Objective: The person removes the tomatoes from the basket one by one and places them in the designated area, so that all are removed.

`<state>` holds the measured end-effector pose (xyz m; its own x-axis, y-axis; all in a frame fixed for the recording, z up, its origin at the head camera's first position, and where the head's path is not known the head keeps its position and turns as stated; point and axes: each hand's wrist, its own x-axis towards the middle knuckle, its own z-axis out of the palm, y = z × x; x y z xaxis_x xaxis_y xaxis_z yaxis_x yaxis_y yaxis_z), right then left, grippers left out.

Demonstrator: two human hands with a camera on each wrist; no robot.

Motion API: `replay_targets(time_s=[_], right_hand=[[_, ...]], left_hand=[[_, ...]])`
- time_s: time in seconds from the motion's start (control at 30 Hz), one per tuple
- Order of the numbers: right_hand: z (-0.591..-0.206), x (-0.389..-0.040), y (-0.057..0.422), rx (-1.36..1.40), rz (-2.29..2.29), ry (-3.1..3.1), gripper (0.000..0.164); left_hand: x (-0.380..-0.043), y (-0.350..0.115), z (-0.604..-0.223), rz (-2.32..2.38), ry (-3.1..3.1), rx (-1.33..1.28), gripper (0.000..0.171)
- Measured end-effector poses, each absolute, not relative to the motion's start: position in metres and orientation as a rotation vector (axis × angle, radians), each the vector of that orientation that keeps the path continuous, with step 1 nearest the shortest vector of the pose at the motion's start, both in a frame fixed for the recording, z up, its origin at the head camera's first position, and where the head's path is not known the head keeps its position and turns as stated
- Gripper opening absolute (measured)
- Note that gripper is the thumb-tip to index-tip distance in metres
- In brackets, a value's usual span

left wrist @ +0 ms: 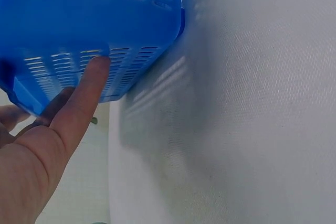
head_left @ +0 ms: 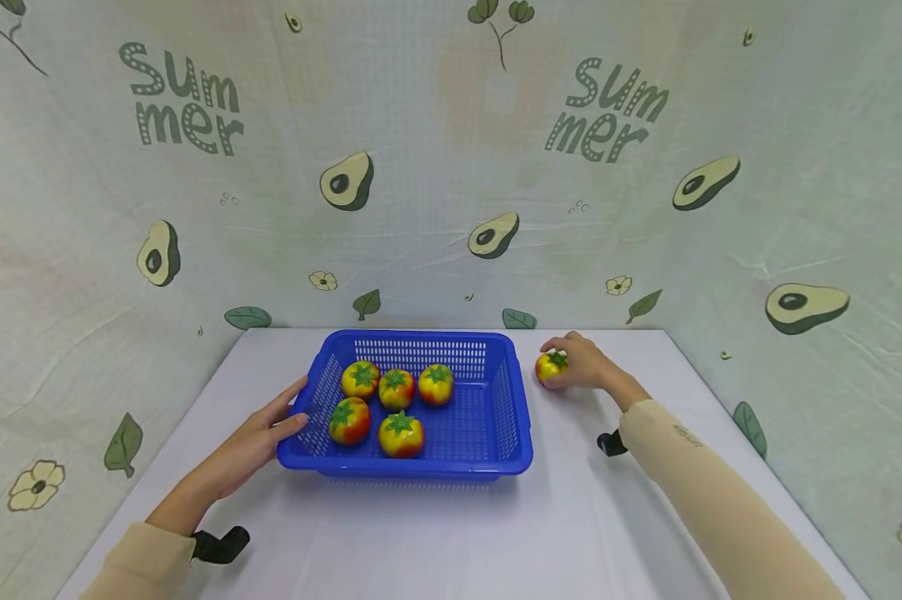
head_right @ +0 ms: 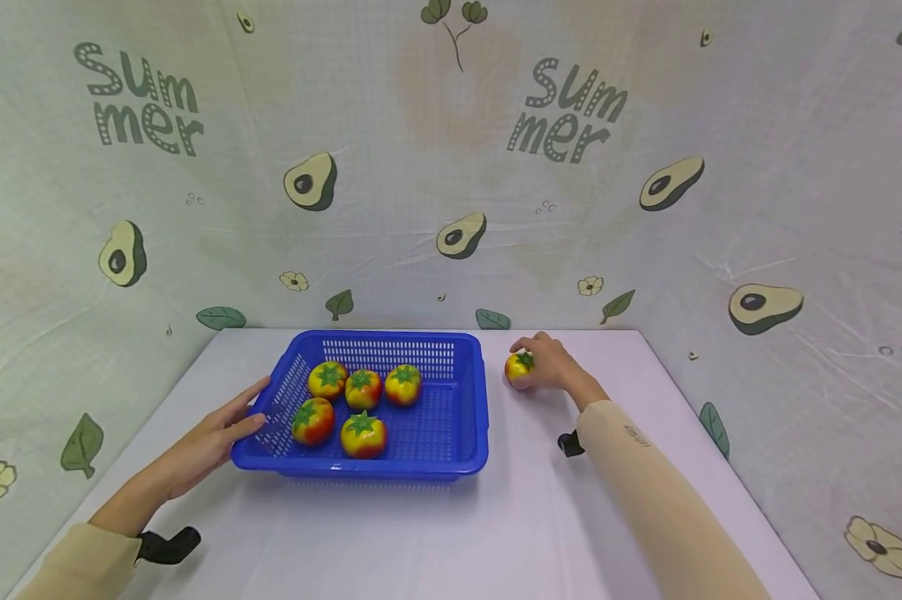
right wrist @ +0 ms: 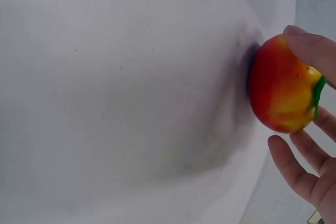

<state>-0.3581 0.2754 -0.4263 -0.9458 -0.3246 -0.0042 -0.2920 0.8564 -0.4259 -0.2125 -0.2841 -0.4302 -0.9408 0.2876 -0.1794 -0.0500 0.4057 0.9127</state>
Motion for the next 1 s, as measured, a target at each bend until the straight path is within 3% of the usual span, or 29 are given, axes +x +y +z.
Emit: replay_targets(time_s=[0.53,1.0], right_hand=[[-0.371,-0.345,0.270,-0.628,-0.539,3.029,0.065],[-0.320,-0.331,0.225,-0.895,-0.516,3.022,0.072]], left_hand=[[-0.211,-0.283,-0.428,1.554,2.353,0.210,0.080],[-0.211,-0.285,-0.431,1.613,2.310,0.179,0.080]])
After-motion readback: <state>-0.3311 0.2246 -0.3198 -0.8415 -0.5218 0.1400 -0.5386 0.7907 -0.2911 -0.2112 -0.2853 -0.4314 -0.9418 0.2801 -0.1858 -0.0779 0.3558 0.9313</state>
